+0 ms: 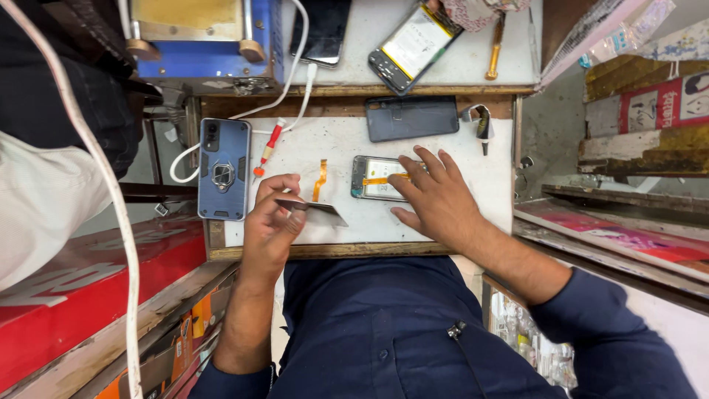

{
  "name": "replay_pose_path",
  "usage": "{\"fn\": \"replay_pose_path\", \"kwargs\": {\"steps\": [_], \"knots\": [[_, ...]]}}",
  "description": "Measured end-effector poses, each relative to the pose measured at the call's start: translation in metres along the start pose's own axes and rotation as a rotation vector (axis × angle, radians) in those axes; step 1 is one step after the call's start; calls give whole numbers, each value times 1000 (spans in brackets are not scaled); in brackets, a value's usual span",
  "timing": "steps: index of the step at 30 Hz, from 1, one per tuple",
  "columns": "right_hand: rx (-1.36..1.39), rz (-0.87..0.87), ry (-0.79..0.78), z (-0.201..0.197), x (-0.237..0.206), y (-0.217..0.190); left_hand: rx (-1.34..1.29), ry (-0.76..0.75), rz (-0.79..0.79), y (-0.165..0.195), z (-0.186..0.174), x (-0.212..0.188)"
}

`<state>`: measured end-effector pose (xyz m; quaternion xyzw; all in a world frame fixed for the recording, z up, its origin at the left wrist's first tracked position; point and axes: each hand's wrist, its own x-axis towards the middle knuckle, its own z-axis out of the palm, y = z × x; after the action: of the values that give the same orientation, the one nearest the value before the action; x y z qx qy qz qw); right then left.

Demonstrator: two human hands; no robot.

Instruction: The person removes a smartphone screen assembly, places it aside, and then cleans the exposed internal components and frame with a cotton swab. They apply liquid from a small bottle to the swab and wipe the interior surfaces before setting the swab down.

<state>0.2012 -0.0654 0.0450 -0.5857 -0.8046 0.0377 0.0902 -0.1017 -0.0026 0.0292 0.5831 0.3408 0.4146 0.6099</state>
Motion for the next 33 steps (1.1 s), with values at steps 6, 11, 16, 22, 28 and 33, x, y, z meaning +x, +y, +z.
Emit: {"fn": "replay_pose_path", "kwargs": {"steps": [6, 11, 16, 22, 28, 33], "knots": [[673, 202, 183, 6, -20, -24, -174, -139, -313, 0, 16, 0], [1120, 191, 112, 19, -19, -42, -735, -54, -393, -4, 46, 6], [1585, 401, 22, 25, -18, -35, -1027, 55, -492, -16, 66, 11], [1544, 479, -124, 50, -30, -16, -1005, 172, -576, -32, 77, 7], [1534, 640, -38, 59, -38, -8, -994, 333, -510, -39, 73, 20], [1374, 747, -57, 36, -30, -2, -954, 469, -565, -43, 68, 25]]}}
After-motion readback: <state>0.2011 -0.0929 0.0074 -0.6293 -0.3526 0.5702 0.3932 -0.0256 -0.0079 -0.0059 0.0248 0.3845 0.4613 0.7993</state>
